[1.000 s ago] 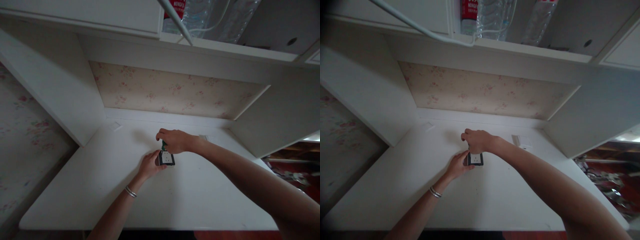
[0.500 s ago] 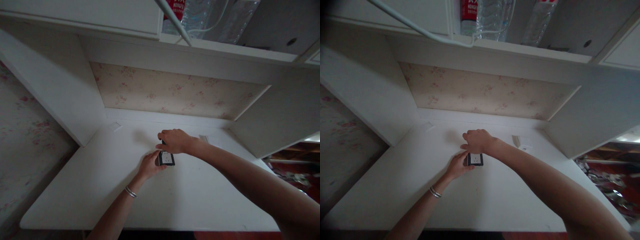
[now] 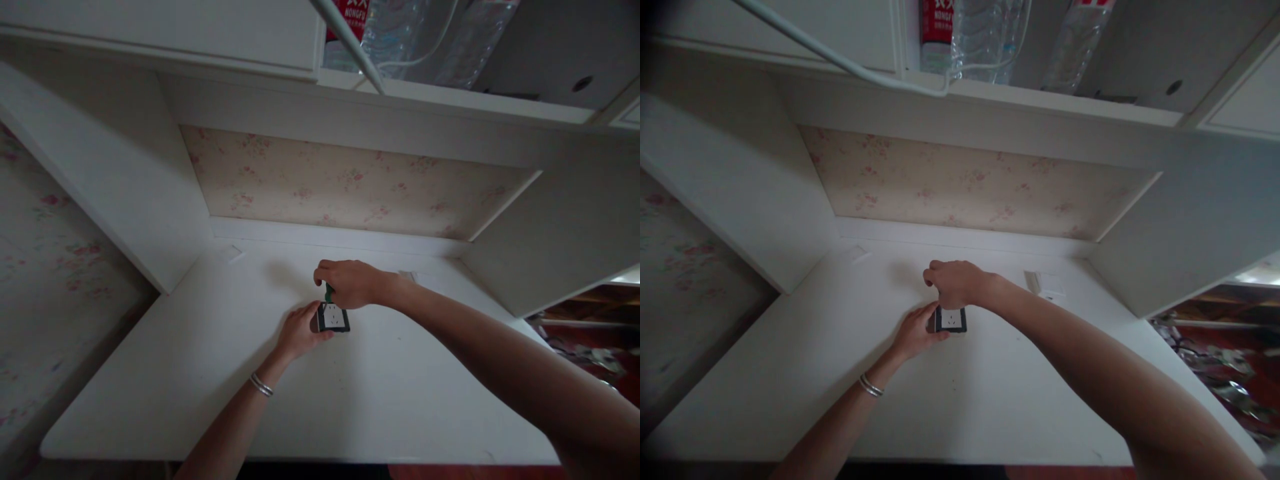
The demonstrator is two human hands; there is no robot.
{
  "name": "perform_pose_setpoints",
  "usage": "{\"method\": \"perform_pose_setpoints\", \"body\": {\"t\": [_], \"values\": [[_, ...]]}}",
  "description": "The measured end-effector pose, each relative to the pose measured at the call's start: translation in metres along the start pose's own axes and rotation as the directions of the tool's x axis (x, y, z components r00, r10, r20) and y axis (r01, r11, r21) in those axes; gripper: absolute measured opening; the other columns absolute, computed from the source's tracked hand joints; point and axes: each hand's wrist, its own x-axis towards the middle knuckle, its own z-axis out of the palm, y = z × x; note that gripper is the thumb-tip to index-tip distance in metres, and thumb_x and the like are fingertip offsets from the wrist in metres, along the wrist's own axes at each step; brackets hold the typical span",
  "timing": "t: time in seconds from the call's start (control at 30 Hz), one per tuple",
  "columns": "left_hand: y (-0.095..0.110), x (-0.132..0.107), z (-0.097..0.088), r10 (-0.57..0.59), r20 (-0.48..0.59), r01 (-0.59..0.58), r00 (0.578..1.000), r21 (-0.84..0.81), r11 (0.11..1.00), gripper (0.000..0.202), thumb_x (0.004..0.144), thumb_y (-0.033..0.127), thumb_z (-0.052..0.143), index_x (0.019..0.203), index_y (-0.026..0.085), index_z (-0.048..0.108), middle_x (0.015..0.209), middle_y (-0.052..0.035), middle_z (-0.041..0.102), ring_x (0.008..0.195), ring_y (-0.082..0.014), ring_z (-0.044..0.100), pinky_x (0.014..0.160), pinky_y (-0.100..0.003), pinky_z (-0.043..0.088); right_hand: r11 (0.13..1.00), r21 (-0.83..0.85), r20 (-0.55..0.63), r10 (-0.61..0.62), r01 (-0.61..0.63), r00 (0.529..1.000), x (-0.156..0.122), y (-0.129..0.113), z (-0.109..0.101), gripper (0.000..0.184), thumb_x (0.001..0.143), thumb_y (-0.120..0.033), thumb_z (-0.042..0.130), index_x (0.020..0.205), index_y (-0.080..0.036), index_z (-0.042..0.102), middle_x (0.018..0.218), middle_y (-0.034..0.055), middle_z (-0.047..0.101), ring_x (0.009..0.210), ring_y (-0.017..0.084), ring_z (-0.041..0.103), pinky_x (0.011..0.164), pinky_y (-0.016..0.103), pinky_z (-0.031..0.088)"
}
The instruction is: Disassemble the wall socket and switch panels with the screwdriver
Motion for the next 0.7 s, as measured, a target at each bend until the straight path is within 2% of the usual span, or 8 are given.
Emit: {"method": "perform_pose_setpoints", "body": {"t": [0.07, 0.13, 0.23, 0.3, 0.4, 0.5, 0.6, 0.7], "values": [[0.0002, -0.0003, -0.0002, 0.008, 0.000, -0.008, 1.000, 0.001, 1.000, 0.078, 0.067, 0.049, 0.074, 0.134, 0.025, 0.044, 0.129, -0.0061, 0.059, 0.116, -0.0260, 0.055, 0.100, -0.038, 0.039, 0.999, -0.003, 0.003, 0.037, -0.037, 0.999, -0.0012, -0.0007, -0.0005, 0.036, 0.081, -0.035, 0.056, 0.114, -0.021, 0.055, 0.118, 0.0108, 0.059, 0.089, 0.025, 0.064, 0.064, 0.031, 0.046], [0.0004, -0.0005, -0.0005, 0.019, -0.005, -0.019, 1.000, 0.006, 1.000, 0.076, 0.068, 0.050, 0.073, 0.133, 0.025, 0.045, 0.130, -0.0062, 0.058, 0.117, -0.0266, 0.055, 0.100, -0.039, 0.039, 0.995, -0.027, -0.020, 0.097, -0.097, 0.995, -0.0013, -0.0015, 0.0006, 0.039, 0.086, -0.046, 0.050, 0.114, -0.019, 0.055, 0.112, 0.0120, 0.062, 0.089, 0.028, 0.064, 0.065, 0.034, 0.047], [0.0006, -0.0005, -0.0007, 0.036, -0.014, -0.036, 0.999, 0.004, 0.999, 0.077, 0.068, 0.050, 0.073, 0.134, 0.025, 0.043, 0.131, -0.0059, 0.057, 0.117, -0.0262, 0.055, 0.101, -0.038, 0.038, 0.994, -0.066, -0.045, 0.089, -0.092, 0.995, -0.0009, -0.0016, 0.0032, 0.031, 0.093, -0.036, 0.039, 0.111, -0.017, 0.056, 0.105, 0.0122, 0.064, 0.088, 0.027, 0.065, 0.067, 0.035, 0.047], [0.0005, -0.0003, -0.0007, 0.035, -0.008, -0.035, 0.999, 0.003, 0.999, 0.078, 0.068, 0.050, 0.073, 0.135, 0.025, 0.042, 0.131, -0.0061, 0.058, 0.117, -0.0258, 0.055, 0.101, -0.038, 0.038, 0.998, -0.054, -0.033, 0.025, -0.026, 0.999, -0.0013, -0.0013, 0.0039, 0.026, 0.090, -0.026, 0.044, 0.111, -0.018, 0.056, 0.112, 0.0112, 0.061, 0.087, 0.024, 0.065, 0.067, 0.032, 0.046], [0.0006, 0.0000, -0.0008, 0.019, 0.002, -0.019, 1.000, 0.012, 1.000, 0.078, 0.068, 0.051, 0.072, 0.135, 0.024, 0.043, 0.131, -0.0066, 0.058, 0.116, -0.0266, 0.055, 0.099, -0.038, 0.040, 1.000, -0.012, -0.040, -0.001, 0.001, 0.999, -0.0019, -0.0020, 0.0040, 0.033, 0.084, -0.033, 0.053, 0.116, -0.022, 0.054, 0.124, 0.0101, 0.056, 0.088, 0.023, 0.065, 0.063, 0.030, 0.046], [0.0009, 0.0000, -0.0007, 0.027, 0.005, -0.027, 1.000, 0.013, 1.000, 0.077, 0.069, 0.051, 0.072, 0.135, 0.025, 0.042, 0.130, -0.0058, 0.058, 0.116, -0.0266, 0.055, 0.099, -0.038, 0.040, 0.995, -0.030, -0.087, 0.094, -0.096, 0.992, -0.0001, -0.0035, 0.0049, 0.039, 0.091, -0.047, 0.042, 0.116, -0.020, 0.054, 0.116, 0.0113, 0.060, 0.087, 0.027, 0.065, 0.064, 0.034, 0.047], [0.0007, -0.0003, -0.0003, 0.026, -0.006, -0.026, 1.000, 0.009, 1.000, 0.077, 0.069, 0.052, 0.071, 0.136, 0.026, 0.041, 0.132, -0.0054, 0.057, 0.118, -0.0263, 0.054, 0.101, -0.038, 0.038, 0.994, -0.061, -0.076, 0.088, -0.092, 0.993, 0.0012, -0.0033, 0.0038, 0.032, 0.095, -0.034, 0.034, 0.112, -0.018, 0.056, 0.108, 0.0115, 0.063, 0.087, 0.026, 0.065, 0.065, 0.034, 0.046], [0.0001, -0.0004, 0.0000, 0.021, -0.005, -0.021, 1.000, 0.005, 1.000, 0.078, 0.069, 0.052, 0.072, 0.135, 0.026, 0.042, 0.131, -0.0052, 0.057, 0.117, -0.0265, 0.054, 0.101, -0.039, 0.038, 1.000, -0.009, -0.014, 0.010, -0.011, 1.000, -0.0004, -0.0020, -0.0002, 0.029, 0.088, -0.027, 0.046, 0.115, -0.020, 0.055, 0.119, 0.0101, 0.059, 0.086, 0.023, 0.065, 0.064, 0.031, 0.045]]}}
